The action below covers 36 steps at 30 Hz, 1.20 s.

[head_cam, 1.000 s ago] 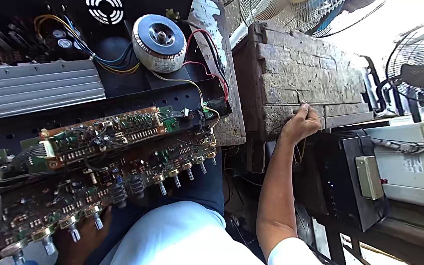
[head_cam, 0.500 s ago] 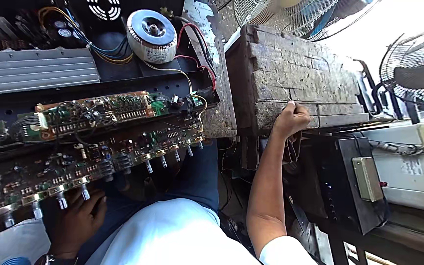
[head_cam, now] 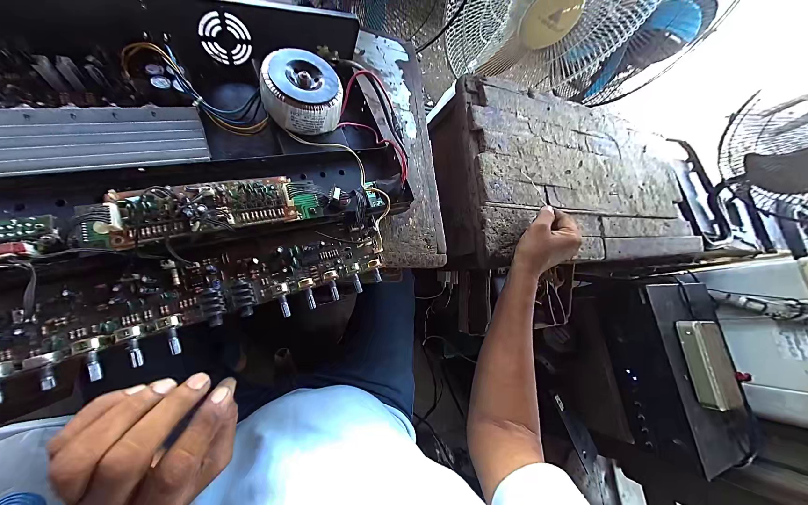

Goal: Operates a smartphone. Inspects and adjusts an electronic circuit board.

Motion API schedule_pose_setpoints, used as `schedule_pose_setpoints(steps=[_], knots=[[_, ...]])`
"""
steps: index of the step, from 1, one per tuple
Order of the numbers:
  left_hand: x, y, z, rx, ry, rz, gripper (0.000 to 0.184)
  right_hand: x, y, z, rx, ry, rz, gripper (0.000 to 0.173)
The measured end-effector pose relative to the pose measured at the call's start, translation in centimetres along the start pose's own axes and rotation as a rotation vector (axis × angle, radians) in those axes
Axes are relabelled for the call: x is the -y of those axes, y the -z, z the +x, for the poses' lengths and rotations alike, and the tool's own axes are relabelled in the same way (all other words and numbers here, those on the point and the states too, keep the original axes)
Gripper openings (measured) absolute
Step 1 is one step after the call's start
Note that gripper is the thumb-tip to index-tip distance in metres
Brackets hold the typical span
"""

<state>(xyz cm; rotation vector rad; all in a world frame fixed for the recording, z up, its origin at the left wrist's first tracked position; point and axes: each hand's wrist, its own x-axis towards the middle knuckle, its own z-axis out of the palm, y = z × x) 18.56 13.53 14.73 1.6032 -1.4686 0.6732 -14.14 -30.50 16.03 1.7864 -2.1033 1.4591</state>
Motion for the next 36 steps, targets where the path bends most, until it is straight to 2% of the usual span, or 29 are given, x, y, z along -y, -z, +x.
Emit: schedule_pose_setpoints(steps=[2, 4, 6, 10, 13, 17, 19, 21, 23, 27, 32, 36], knots=[[-0.1, -0.5, 2.6, 0.036, 0.025, 0.073, 0.042, 0.1, 0.0, -0.1, -0.003, -0.007, 0.009, 0.027], [0.3, -1.2, 4.8, 0.174, 0.01, 0.111, 0.046, -0.1, 0.0, -0.1, -0.011, -0.005, 0.021, 0.027], [0.8, -1.9, 6.8, 0.297, -0.032, 0.156, 0.044, -0.1, 0.0, -0.2, -0.007, -0.008, 0.024, 0.027], [1.5, -2.5, 8.3, 0.42, -0.092, 0.163, 0.03, -0.2, -0.1, -0.1, 0.005, -0.011, 0.051, 0.027], [1.6, -1.5, 9.3, 0.481, -0.136, 0.174, 0.03, -0.3, -0.1, 0.0, 0.014, -0.021, 0.049, 0.027], [2.5, 0.4, 13.9, 0.595, -0.11, 0.085, 0.033, -0.1, 0.0, 0.1, 0.039, -0.031, 0.029, 0.031], [3.9, 0.6, 16.9, 0.678, -0.063, 0.002, 0.036, 0.1, 0.2, 0.0, 0.057, -0.036, 0.035, 0.033], [5.5, 0.3, 19.9, 0.778, 0.008, -0.076, 0.03, 0.2, 0.4, 0.0, 0.077, -0.039, 0.042, 0.034], [6.6, -0.2, 23.1, 0.955, 0.195, -0.233, 0.02, 0.3, 0.6, 0.0, 0.097, -0.039, 0.053, 0.035], [7.8, -1.3, 27.2, 1.231, 0.574, -0.541, 0.018, 0.6, 0.9, -0.1, 0.106, -0.047, 0.097, 0.036], [8.1, -1.9, 27.6, 1.286, 0.727, -0.547, 0.015, 0.5, 0.8, -0.1, 0.094, -0.044, 0.099, 0.035], [7.8, -1.9, 27.5, 1.271, 0.747, -0.506, 0.014, 0.3, 0.7, -0.1, 0.081, -0.035, 0.104, 0.034]])
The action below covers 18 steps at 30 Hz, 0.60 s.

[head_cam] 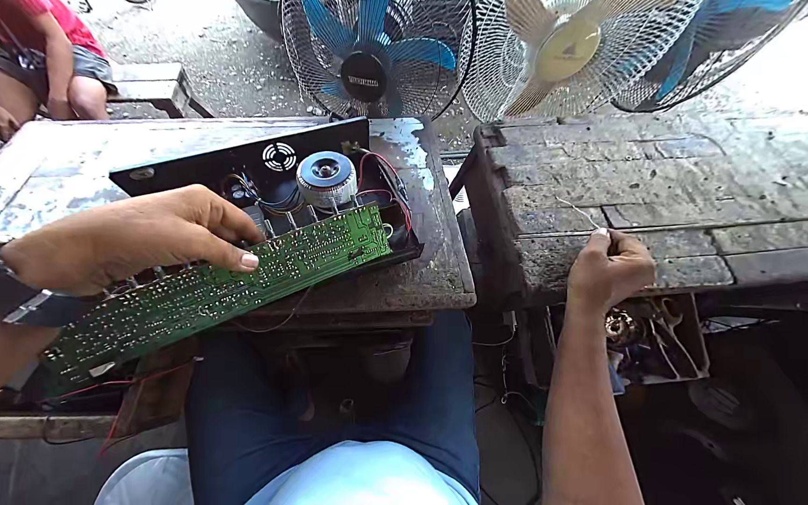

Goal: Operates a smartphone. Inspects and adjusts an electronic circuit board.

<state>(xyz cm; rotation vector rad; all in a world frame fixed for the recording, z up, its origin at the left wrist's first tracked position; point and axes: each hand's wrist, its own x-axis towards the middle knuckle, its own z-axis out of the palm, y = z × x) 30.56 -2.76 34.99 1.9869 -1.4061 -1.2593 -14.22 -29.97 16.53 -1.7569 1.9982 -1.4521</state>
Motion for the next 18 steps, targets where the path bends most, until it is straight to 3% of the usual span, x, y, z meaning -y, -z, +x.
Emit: schedule_pose_setpoints(steps=[18], knots=[[-0.26, -0.37, 0.5, -0.011, 0.05, -0.015, 0.014, 0.2, 0.05, -0.12, -0.038, -0.001, 0.0, 0.035]])
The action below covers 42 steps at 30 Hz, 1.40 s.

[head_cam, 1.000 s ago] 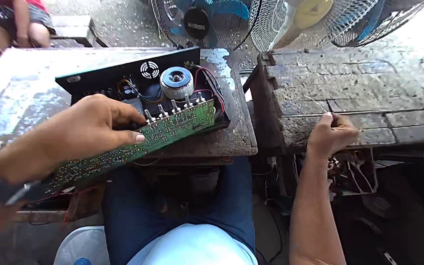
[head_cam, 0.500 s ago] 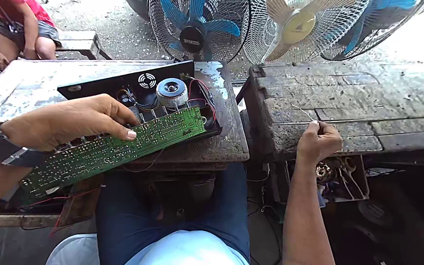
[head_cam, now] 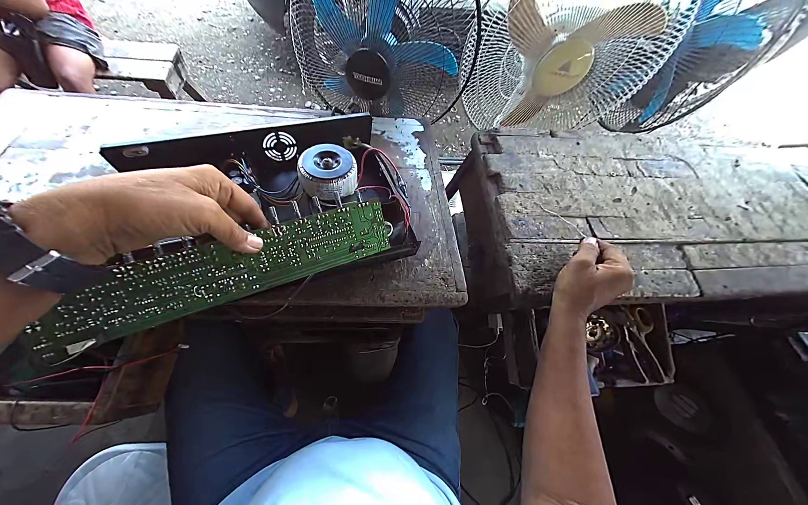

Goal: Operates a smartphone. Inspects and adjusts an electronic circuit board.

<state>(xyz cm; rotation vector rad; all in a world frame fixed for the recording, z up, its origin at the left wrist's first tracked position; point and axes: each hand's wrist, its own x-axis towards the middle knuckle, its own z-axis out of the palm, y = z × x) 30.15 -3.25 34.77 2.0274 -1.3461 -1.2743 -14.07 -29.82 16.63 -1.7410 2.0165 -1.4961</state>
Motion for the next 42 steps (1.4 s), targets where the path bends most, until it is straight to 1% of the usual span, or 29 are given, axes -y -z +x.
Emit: schedule_pose_setpoints(steps=[6, 11, 29, 42], knots=[[0.26, 0.03, 0.12, -0.007, 0.021, -0.021, 0.013, 0.07, 0.05, -0.04, 0.019, 0.005, -0.016, 0.035], [0.75, 0.17, 0.49, 0.025, -0.013, -0.028, 0.012, 0.11, 0.01, -0.02, 0.014, 0.005, -0.029, 0.034], [0.68, 0.03, 0.36, 0.024, -0.011, -0.047, 0.012, -0.01, -0.2, 0.02, -0.003, 0.022, -0.032, 0.033], [0.09, -0.23, 0.14, -0.011, 0.011, -0.043, 0.011, -0.2, -0.3, 0.11, -0.005, 0.03, -0.035, 0.033]])
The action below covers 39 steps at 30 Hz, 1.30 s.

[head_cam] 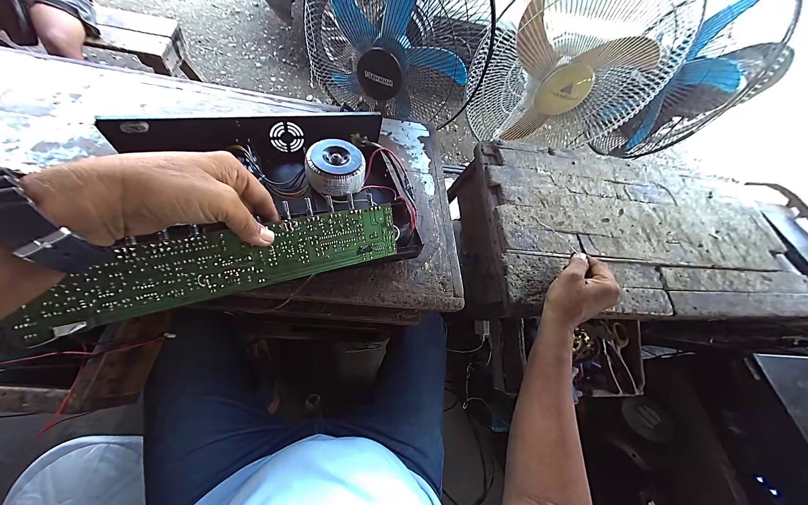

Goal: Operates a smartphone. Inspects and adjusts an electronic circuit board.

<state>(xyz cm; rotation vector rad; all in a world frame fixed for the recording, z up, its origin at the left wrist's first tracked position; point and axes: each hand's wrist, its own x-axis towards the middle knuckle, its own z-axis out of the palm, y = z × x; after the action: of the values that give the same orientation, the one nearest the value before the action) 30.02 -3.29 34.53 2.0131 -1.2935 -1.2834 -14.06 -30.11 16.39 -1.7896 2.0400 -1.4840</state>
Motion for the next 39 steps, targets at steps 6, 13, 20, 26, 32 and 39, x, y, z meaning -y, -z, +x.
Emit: schedule_pose_setpoints(steps=[6, 13, 20, 26, 32, 39], knots=[[-0.1, -0.1, -0.1, -0.006, 0.008, -0.013, 0.011, 0.1, 0.1, 0.0, -0.003, -0.003, 0.007, 0.034], [0.6, 0.3, 0.3, 0.032, -0.007, -0.011, 0.011, 0.1, 0.1, 0.0, -0.011, -0.003, 0.0, 0.034], [0.7, 0.2, 0.3, 0.025, -0.024, 0.005, 0.013, 0.1, 0.1, 0.0, -0.003, -0.012, 0.009, 0.035], [0.8, 0.2, 0.5, 0.021, 0.01, -0.008, 0.012, 0.2, 0.1, 0.0, 0.004, -0.015, 0.001, 0.034], [0.9, 0.2, 0.5, 0.016, -0.014, -0.013, 0.012, 0.2, 0.0, 0.0, -0.003, -0.014, -0.005, 0.034], [1.0, 0.3, 0.5, 0.034, -0.004, -0.019, 0.012, 0.3, 0.0, 0.0, -0.008, -0.008, -0.015, 0.033]])
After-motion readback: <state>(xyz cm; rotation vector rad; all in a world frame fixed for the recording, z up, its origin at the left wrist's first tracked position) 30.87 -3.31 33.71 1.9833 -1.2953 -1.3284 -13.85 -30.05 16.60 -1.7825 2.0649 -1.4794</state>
